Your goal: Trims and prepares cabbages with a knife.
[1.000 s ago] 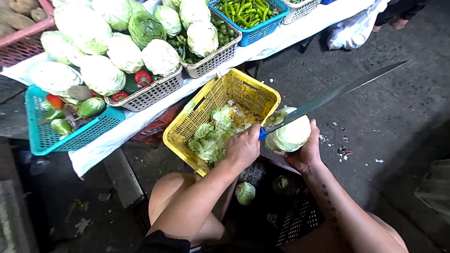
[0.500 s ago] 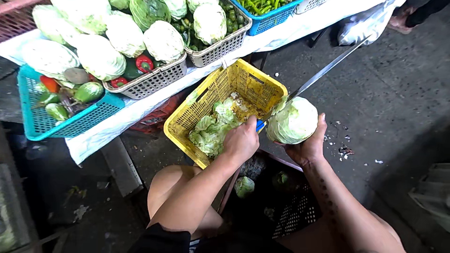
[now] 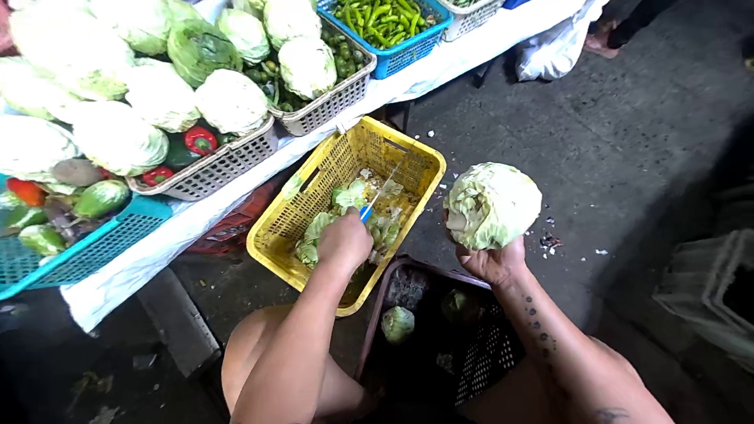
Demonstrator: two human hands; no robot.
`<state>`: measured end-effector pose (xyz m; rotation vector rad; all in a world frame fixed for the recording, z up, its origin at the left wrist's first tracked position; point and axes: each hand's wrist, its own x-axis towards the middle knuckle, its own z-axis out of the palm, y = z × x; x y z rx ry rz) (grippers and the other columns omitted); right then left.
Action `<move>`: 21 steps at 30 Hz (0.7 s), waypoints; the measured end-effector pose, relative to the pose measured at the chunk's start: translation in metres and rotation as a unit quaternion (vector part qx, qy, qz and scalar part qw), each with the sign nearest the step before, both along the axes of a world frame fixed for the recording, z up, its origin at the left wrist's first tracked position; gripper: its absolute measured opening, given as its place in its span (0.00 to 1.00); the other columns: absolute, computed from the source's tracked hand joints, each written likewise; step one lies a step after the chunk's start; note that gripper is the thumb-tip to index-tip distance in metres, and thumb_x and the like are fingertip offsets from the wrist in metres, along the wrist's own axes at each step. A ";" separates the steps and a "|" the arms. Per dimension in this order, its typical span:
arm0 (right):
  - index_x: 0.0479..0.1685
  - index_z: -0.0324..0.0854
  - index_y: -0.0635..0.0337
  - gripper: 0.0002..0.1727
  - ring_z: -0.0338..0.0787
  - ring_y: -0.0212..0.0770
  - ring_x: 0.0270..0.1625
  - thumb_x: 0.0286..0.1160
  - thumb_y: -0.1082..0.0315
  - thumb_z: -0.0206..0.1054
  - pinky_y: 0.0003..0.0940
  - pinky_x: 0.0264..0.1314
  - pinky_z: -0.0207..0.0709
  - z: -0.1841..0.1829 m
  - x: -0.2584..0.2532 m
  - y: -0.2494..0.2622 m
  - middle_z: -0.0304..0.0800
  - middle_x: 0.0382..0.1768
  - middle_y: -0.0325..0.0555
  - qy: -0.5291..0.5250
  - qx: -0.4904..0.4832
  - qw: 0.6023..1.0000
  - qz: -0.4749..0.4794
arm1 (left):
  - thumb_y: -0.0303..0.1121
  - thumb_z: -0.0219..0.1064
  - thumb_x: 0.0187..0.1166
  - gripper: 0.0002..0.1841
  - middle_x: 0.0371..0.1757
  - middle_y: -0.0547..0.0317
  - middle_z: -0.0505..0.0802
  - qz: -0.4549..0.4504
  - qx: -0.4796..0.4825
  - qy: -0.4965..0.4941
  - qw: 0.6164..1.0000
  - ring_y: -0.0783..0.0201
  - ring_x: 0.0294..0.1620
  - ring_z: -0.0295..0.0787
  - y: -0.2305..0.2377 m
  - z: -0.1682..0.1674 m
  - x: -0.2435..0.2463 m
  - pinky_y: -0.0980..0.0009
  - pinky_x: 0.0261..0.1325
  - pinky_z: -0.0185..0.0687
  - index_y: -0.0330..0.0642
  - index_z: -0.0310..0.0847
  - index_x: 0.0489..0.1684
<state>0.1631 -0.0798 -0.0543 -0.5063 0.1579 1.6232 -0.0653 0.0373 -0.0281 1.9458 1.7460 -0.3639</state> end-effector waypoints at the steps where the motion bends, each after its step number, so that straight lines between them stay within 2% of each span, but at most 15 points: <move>1: 0.61 0.79 0.51 0.46 0.95 0.47 0.42 0.73 0.20 0.39 0.36 0.31 0.89 0.000 -0.001 0.000 0.90 0.52 0.57 0.014 -0.002 1.000 -0.005 | 0.47 0.61 0.87 0.19 0.43 0.41 0.93 -0.003 0.034 -0.026 0.999 0.38 0.48 0.92 -0.002 0.003 0.003 0.35 0.47 0.85 0.42 0.79 0.61; 3: 0.65 0.77 0.53 0.46 0.95 0.49 0.46 0.74 0.21 0.42 0.36 0.34 0.90 0.001 -0.003 0.002 0.89 0.56 0.59 0.037 0.001 0.999 -0.014 | 0.48 0.61 0.87 0.19 0.39 0.44 0.93 -0.010 0.098 -0.098 0.990 0.41 0.42 0.93 -0.009 0.006 0.008 0.37 0.44 0.85 0.43 0.81 0.62; 6: 0.66 0.75 0.55 0.47 0.95 0.50 0.43 0.73 0.20 0.43 0.35 0.31 0.90 0.001 -0.005 0.006 0.89 0.56 0.62 0.044 -0.019 0.999 -0.018 | 0.46 0.66 0.84 0.18 0.37 0.49 0.94 -0.026 0.168 -0.219 0.961 0.48 0.36 0.93 -0.020 0.000 0.015 0.42 0.39 0.87 0.44 0.84 0.62; 10: 0.65 0.75 0.51 0.51 0.93 0.49 0.40 0.69 0.16 0.33 0.40 0.32 0.89 -0.003 -0.011 0.010 0.89 0.51 0.59 -0.037 -0.049 0.998 -0.017 | 0.42 0.69 0.80 0.14 0.32 0.54 0.92 -0.039 0.182 -0.345 0.920 0.56 0.32 0.91 -0.031 -0.007 0.025 0.50 0.37 0.89 0.42 0.87 0.51; 13: 0.67 0.75 0.48 0.57 0.93 0.51 0.42 0.64 0.12 0.25 0.46 0.37 0.90 -0.004 -0.015 0.012 0.89 0.52 0.58 -0.110 -0.022 0.994 -0.011 | 0.41 0.68 0.80 0.13 0.30 0.56 0.91 -0.077 0.225 -0.357 0.903 0.58 0.29 0.90 -0.036 -0.010 0.031 0.54 0.33 0.88 0.41 0.86 0.47; 16: 0.71 0.74 0.45 0.55 0.92 0.55 0.50 0.65 0.12 0.26 0.55 0.43 0.88 -0.003 -0.017 0.014 0.87 0.58 0.58 -0.155 -0.029 0.987 -0.035 | 0.38 0.70 0.74 0.10 0.29 0.56 0.89 -0.127 0.281 -0.323 0.895 0.57 0.25 0.89 -0.036 -0.017 0.036 0.55 0.25 0.84 0.42 0.84 0.41; 21: 0.73 0.72 0.43 0.53 0.90 0.57 0.56 0.67 0.14 0.28 0.60 0.49 0.86 -0.003 -0.018 0.018 0.85 0.62 0.58 -0.157 -0.040 0.983 -0.081 | 0.37 0.72 0.71 0.10 0.27 0.56 0.89 -0.147 0.318 -0.328 0.877 0.58 0.23 0.88 -0.043 -0.021 0.036 0.57 0.22 0.82 0.41 0.84 0.38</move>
